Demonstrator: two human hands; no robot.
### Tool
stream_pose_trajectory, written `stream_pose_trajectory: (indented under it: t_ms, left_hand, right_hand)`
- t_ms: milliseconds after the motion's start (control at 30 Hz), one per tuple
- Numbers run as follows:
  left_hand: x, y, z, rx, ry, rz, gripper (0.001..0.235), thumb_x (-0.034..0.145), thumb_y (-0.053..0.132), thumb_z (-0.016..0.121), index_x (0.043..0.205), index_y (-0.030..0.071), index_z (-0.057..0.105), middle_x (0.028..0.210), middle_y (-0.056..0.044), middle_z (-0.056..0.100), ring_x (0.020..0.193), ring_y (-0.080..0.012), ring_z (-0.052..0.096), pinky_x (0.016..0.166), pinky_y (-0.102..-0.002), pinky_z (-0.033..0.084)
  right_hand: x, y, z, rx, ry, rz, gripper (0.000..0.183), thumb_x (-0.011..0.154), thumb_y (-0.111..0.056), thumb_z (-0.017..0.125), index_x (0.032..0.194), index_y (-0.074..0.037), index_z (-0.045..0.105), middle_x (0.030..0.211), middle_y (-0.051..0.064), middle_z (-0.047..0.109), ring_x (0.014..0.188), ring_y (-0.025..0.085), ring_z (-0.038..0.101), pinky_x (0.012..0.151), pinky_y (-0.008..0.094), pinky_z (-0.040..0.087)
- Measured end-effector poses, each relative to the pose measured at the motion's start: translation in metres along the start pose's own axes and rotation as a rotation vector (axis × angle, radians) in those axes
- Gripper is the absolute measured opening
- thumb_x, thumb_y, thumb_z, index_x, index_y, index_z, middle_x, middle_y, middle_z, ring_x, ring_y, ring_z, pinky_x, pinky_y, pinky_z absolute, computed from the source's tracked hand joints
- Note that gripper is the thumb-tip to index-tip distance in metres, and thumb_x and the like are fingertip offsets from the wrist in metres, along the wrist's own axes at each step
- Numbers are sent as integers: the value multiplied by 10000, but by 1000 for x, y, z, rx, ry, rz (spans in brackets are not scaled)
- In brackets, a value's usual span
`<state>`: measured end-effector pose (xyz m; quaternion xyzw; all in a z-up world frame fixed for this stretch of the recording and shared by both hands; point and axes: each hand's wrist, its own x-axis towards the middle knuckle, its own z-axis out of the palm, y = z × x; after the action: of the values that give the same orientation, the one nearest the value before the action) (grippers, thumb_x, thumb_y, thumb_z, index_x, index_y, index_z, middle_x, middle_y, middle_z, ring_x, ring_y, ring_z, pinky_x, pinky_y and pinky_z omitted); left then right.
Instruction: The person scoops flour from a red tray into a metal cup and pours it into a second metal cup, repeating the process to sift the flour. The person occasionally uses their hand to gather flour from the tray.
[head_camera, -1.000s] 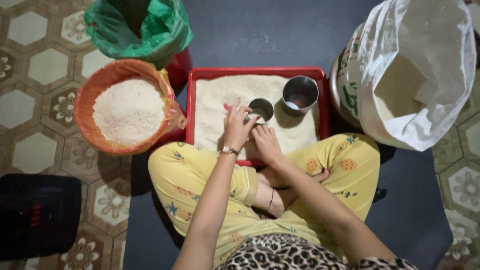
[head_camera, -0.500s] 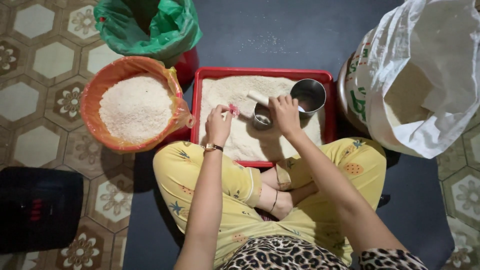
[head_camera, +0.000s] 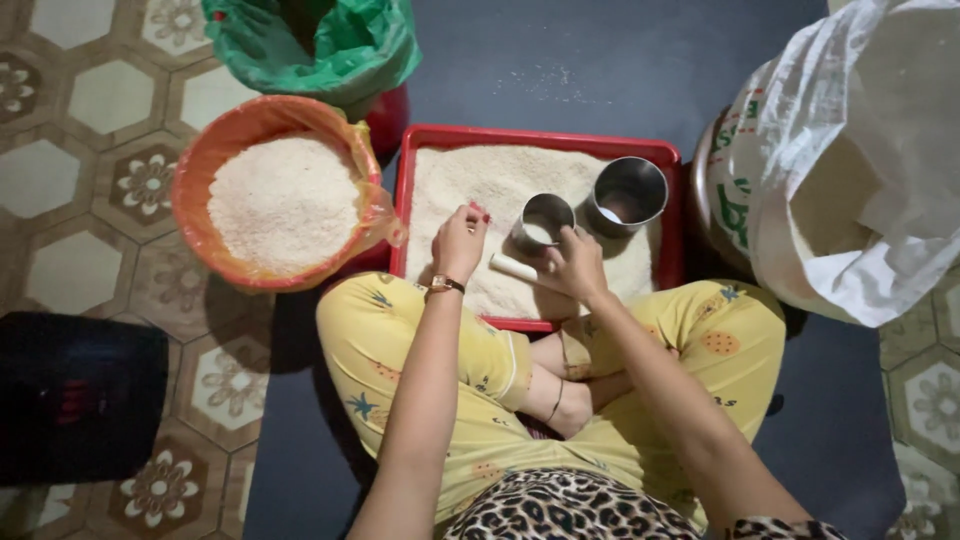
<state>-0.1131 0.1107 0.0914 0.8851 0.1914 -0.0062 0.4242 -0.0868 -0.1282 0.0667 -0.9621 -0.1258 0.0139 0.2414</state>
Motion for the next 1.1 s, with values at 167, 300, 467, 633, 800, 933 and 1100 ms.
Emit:
stream_pose_trajectory:
  t_ms: [167, 300, 467, 633, 800, 933, 1100]
  left_hand:
    - [9, -14, -2, 18, -22, -110, 194, 978, 367, 552, 1041, 219, 661, 1085, -66, 764, 1108, -328, 706, 919, -488, 566]
    - [15, -15, 3, -33, -15, -162, 271, 994, 450, 513, 1037, 226, 659, 1097, -73, 761, 1116, -328, 705, 931, -488, 567]
    - [20, -27, 28, -90, 88, 8, 256, 937, 367, 613, 849, 180, 763, 775, -52, 777, 762, -311, 737, 668, -456, 535]
    - [17, -26, 18, -105, 14, -116, 163, 929, 346, 617, 956, 208, 700, 972, -1, 767, 965, -265, 708, 851, -435, 516]
    - [13, -18, 10, -65, -56, -212, 217, 925, 324, 609, 1015, 166, 727, 1084, -45, 761, 1047, -292, 693, 874, -445, 518]
    - [13, -17, 11, -105, -23, -207, 202, 930, 315, 605, 1030, 168, 701, 1098, -54, 747, 1037, -305, 690, 867, -453, 512]
    - [16, -22, 6, -149, 36, -217, 186, 936, 304, 600, 1048, 171, 667, 1116, -65, 730, 1026, -322, 685, 858, -463, 505]
  right_hand:
    - [45, -25, -21, 385, 158, -157, 455, 840, -352, 899, 938, -76, 551, 887, 194, 600, 862, 423, 647, 751, 469, 506]
    - [79, -91, -70, 585, 159, -284, 509, 790, -293, 958, 907, -70, 516, 865, 169, 591, 854, 357, 648, 818, 414, 525]
    - [90, -232, -137, 506, -86, -565, 463, 824, -292, 899, 1028, -82, 539, 1018, 79, 653, 903, 189, 609, 712, 295, 512]
    - [94, -303, -107, 171, -183, -722, 632, 763, -388, 859, 1171, -126, 453, 1145, 151, 537, 982, 328, 534, 764, 464, 453]
    - [103, -337, -80, -454, -140, -953, 1006, 610, -474, 930, 1403, -168, 391, 1256, 225, 517, 1030, 407, 596, 759, 571, 552]
    - [100, -376, -69, -854, 76, -1140, 627, 833, -566, 655, 1357, -272, 477, 1231, 218, 595, 1004, 378, 647, 819, 601, 550]
    - [94, -422, -83, -963, 248, -1172, 471, 925, -360, 649, 1369, -294, 507, 1169, 244, 625, 973, 433, 657, 845, 639, 535]
